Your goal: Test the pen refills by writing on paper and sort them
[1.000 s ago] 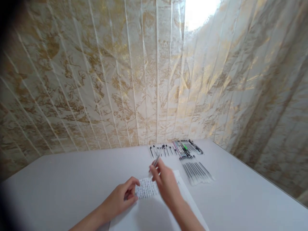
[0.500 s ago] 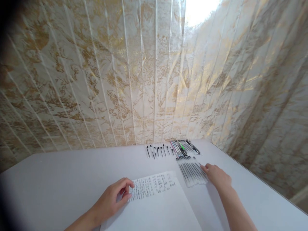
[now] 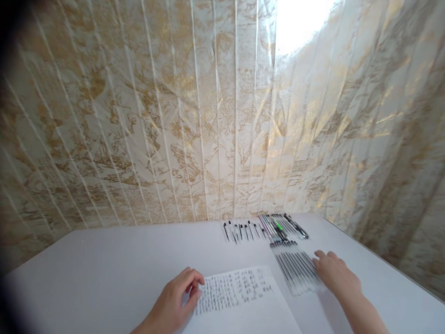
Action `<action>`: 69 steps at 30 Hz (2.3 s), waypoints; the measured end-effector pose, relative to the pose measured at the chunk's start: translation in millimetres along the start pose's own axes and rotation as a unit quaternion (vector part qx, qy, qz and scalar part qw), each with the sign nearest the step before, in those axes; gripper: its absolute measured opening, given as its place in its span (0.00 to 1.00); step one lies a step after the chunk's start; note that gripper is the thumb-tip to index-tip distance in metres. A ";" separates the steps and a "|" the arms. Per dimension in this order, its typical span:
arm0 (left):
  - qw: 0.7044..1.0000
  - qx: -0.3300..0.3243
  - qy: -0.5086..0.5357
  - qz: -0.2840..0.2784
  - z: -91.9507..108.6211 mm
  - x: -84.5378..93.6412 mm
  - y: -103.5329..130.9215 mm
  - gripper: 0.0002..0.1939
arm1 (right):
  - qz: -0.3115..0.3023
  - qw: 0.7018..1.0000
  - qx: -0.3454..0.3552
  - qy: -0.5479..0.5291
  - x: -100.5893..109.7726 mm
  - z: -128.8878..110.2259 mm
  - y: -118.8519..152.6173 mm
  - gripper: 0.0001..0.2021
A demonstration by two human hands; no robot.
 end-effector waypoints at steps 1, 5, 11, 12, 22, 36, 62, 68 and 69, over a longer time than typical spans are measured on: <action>1.000 -0.005 -0.017 0.008 -0.8 0.3 -0.4 0.09 | -0.007 1.000 0.001 -0.005 5.2 -11.8 3.0 0.13; 0.998 -0.026 -0.060 0.008 0.5 0.6 -3.3 0.09 | -0.072 0.996 0.049 -0.034 26.4 -89.9 44.2 0.09; 0.995 -0.044 -0.084 -0.043 8.0 -2.5 -5.9 0.14 | -0.115 0.947 0.281 -0.106 9.1 -196.5 163.1 0.06; 0.994 -0.048 -0.089 -0.052 8.7 -3.6 -5.3 0.15 | -0.112 0.937 0.310 -0.117 1.7 -203.2 177.1 0.07; 0.989 -0.085 -0.117 0.002 -15.8 13.8 -54.5 0.10 | -0.123 0.917 0.318 -0.208 -13.0 -201.4 183.7 0.08; 0.969 -0.204 -0.115 -0.077 -72.5 -37.1 -178.3 0.08 | -0.146 0.911 0.310 -0.228 -13.6 -196.6 177.0 0.06; 0.974 -0.068 -0.201 -0.082 -65.8 17.9 -52.8 0.04 | -0.155 0.902 0.297 -0.273 -14.0 -194.9 178.1 0.09; 0.978 -0.019 -0.186 -0.094 -55.1 26.2 -30.7 0.03 | -0.216 0.894 0.311 -0.239 4.6 -192.4 173.1 0.11; 0.979 -0.011 -0.183 -0.093 -54.9 25.7 -30.0 0.03 | -0.222 0.896 0.315 -0.221 10.5 -192.1 170.2 0.12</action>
Point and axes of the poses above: each hand's wrist, its own y-axis away from the middle knuckle, its own x-axis out of the back of the hand, z = x × y, the point moved 4 cm from there along -y, towards the middle knuckle, and after that the axes turned 13 degrees about -x, right-handed, at the moved point
